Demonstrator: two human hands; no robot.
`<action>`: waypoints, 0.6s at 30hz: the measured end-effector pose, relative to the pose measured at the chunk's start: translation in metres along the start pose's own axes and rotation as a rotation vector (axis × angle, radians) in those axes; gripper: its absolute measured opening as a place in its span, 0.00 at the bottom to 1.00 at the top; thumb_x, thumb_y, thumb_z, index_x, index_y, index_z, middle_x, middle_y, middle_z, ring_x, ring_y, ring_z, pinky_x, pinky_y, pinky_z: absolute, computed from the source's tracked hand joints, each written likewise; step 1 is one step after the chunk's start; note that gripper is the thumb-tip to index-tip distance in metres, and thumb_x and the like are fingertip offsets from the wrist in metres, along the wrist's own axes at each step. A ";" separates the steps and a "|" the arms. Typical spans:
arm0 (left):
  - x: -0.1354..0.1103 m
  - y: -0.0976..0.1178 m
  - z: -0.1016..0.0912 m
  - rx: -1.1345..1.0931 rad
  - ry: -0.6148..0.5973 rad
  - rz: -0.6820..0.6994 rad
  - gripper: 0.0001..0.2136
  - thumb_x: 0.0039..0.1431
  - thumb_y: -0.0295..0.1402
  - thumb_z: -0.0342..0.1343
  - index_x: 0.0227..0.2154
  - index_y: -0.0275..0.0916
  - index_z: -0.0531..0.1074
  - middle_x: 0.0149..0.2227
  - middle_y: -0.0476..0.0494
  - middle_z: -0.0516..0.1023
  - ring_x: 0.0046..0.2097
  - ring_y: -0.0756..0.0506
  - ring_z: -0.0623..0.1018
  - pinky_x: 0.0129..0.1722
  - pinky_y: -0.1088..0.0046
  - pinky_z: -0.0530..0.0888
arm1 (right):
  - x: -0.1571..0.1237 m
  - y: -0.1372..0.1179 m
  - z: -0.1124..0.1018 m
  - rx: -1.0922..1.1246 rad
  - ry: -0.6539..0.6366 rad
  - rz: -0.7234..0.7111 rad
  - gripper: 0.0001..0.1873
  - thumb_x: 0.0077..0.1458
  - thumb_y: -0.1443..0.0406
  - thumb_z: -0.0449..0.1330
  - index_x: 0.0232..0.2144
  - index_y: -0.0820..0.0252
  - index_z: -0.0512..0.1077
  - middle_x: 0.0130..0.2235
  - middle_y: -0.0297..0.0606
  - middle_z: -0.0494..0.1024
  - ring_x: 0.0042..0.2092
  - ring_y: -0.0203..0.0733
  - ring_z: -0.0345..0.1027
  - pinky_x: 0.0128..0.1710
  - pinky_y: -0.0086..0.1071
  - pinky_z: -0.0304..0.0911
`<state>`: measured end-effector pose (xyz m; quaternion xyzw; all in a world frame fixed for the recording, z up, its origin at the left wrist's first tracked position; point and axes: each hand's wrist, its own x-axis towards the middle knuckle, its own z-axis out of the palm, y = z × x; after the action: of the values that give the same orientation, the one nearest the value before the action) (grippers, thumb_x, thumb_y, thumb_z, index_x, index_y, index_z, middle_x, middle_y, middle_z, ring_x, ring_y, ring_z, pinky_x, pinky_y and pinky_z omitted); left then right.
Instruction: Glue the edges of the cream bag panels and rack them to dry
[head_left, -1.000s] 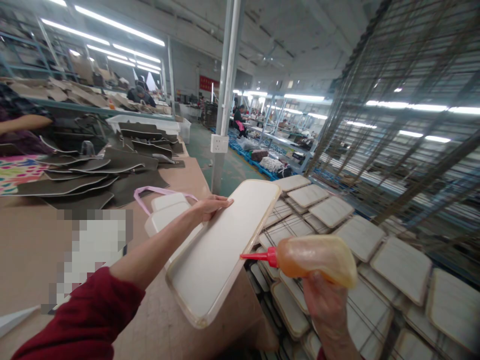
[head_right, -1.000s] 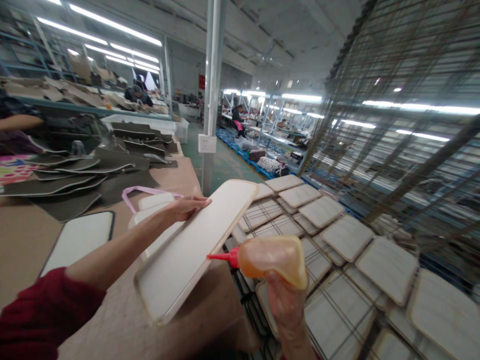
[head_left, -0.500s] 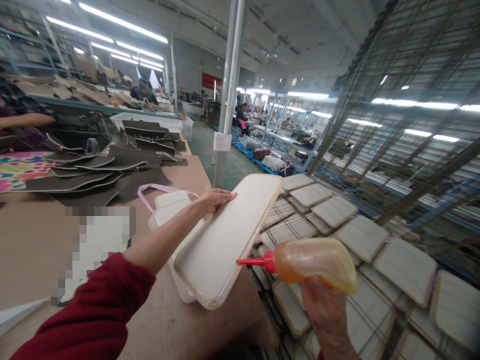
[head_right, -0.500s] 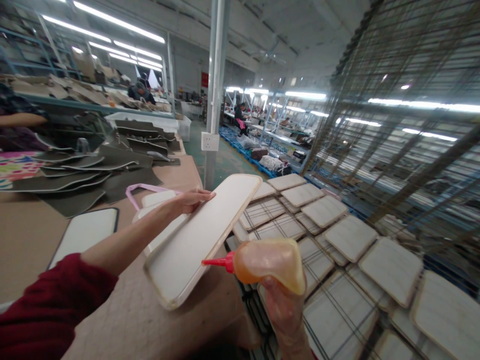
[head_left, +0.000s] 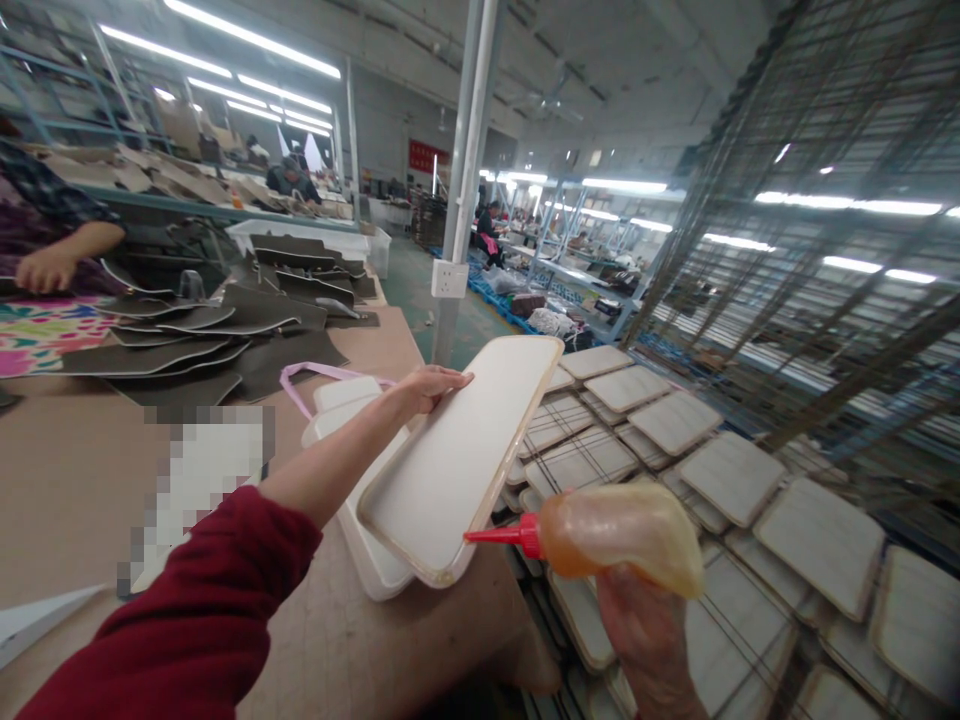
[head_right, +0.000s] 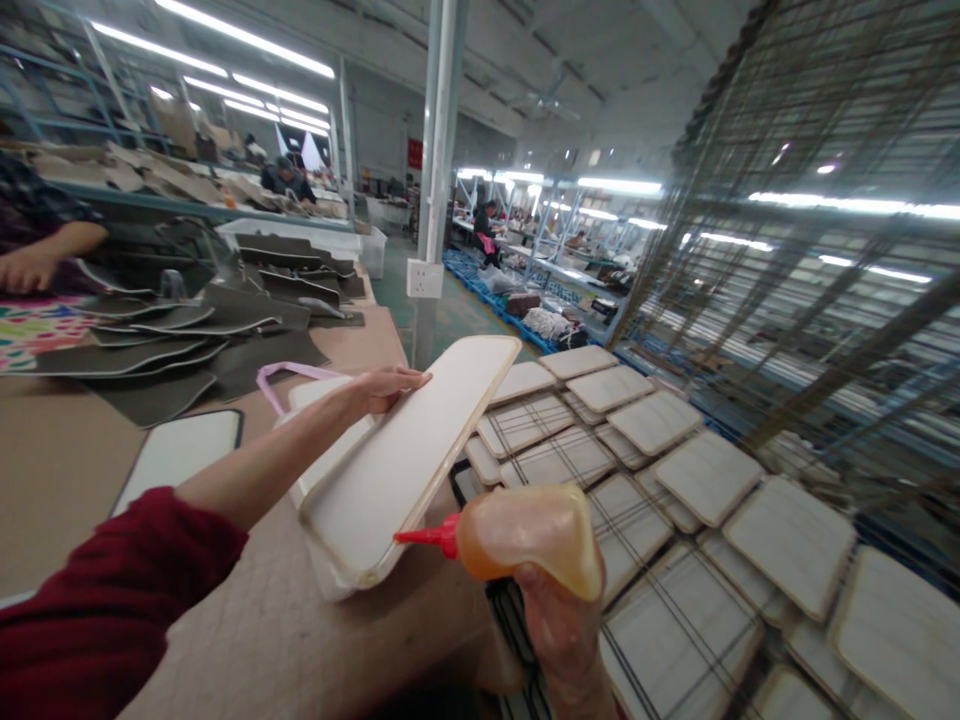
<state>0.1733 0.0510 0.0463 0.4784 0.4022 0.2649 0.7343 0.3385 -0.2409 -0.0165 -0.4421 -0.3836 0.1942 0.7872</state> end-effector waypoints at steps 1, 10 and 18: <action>0.000 0.001 0.000 -0.001 0.011 -0.001 0.17 0.33 0.35 0.78 0.24 0.33 0.79 0.23 0.41 0.82 0.25 0.44 0.79 0.29 0.69 0.78 | 0.000 0.000 0.001 0.034 -0.002 -0.004 0.24 0.42 0.65 0.75 0.44 0.51 0.77 0.40 0.38 0.84 0.41 0.47 0.80 0.40 0.35 0.77; 0.010 0.001 -0.011 -0.037 0.150 0.014 0.18 0.32 0.36 0.78 0.23 0.35 0.76 0.20 0.47 0.79 0.23 0.45 0.78 0.28 0.69 0.77 | -0.006 -0.007 0.024 0.149 -0.066 0.147 0.14 0.45 0.55 0.72 0.34 0.52 0.80 0.29 0.38 0.83 0.32 0.49 0.79 0.31 0.40 0.77; -0.011 -0.033 -0.009 0.032 0.115 0.133 0.18 0.38 0.44 0.75 0.24 0.37 0.76 0.18 0.48 0.77 0.26 0.44 0.79 0.28 0.71 0.74 | 0.073 0.006 0.054 0.276 0.218 -0.031 0.19 0.32 0.62 0.79 0.30 0.56 0.79 0.28 0.29 0.81 0.31 0.37 0.75 0.33 0.28 0.74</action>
<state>0.1598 0.0343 0.0180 0.4999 0.4151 0.3336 0.6830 0.3429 -0.1611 0.0274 -0.3425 -0.2725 0.1838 0.8801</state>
